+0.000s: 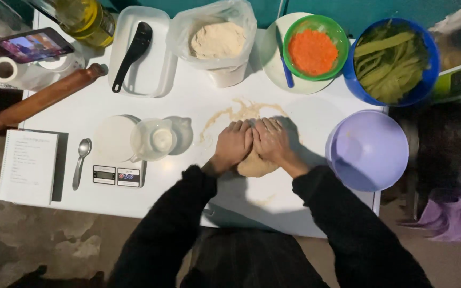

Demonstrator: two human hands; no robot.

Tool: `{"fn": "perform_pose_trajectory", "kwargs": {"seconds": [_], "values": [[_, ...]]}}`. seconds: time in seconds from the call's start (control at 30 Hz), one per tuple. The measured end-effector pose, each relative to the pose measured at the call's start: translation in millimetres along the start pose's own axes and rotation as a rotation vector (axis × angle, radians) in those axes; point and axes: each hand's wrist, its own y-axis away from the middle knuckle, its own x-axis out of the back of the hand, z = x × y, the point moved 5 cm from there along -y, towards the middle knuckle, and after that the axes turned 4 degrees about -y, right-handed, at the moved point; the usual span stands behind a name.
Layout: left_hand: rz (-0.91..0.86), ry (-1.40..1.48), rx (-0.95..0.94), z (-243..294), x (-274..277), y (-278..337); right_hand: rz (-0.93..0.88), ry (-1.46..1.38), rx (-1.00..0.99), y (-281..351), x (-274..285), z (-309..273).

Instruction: Kneading dough on a floured surface and mixing ingredients in a bowl.

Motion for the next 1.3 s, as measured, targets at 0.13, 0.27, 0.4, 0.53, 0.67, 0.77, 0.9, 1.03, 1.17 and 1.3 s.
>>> {"fn": "perform_pose_trajectory", "kwargs": {"seconds": [0.13, 0.27, 0.4, 0.53, 0.67, 0.77, 0.9, 1.03, 1.17, 1.3], "values": [[0.083, 0.113, -0.086, 39.5, 14.4, 84.4, 0.145, -0.082, 0.051, 78.6, 35.5, -55.0], [-0.136, -0.02, -0.245, 32.6, -38.8, 182.7, 0.136, -0.001, 0.165, 182.9, -7.0, -60.8], [-0.337, 0.03, -0.386, 25.9, -48.3, 196.6, -0.01, 0.044, 0.246, 207.8, -17.0, -43.2], [-0.38, 0.243, -0.28, 41.3, 21.2, 161.0, -0.321, -0.1, -0.012, 129.9, 35.2, -83.3], [0.031, 0.669, 0.36, -2.0, 57.1, 169.7, -0.304, 0.004, 0.252, 78.1, -5.8, -130.2], [0.324, 0.737, 0.639, -36.3, 58.9, 203.0, -0.421, 0.093, 0.238, 32.4, -62.0, -125.5], [0.328, 0.843, 0.705, -45.4, 36.5, 210.7, -0.472, -0.053, 0.06, -23.8, -43.7, -115.0], [0.393, 0.712, 0.63, -7.9, 82.1, 142.5, -0.118, -0.461, -0.046, -31.8, 18.4, -82.4], [0.442, 0.286, 0.222, 46.4, 81.2, 60.3, 0.162, -0.72, -0.21, 55.6, 28.2, -50.9], [0.221, 0.267, 0.096, 78.2, 13.0, 73.3, 0.259, -1.347, -0.564, 157.7, -8.5, -9.7]]}}
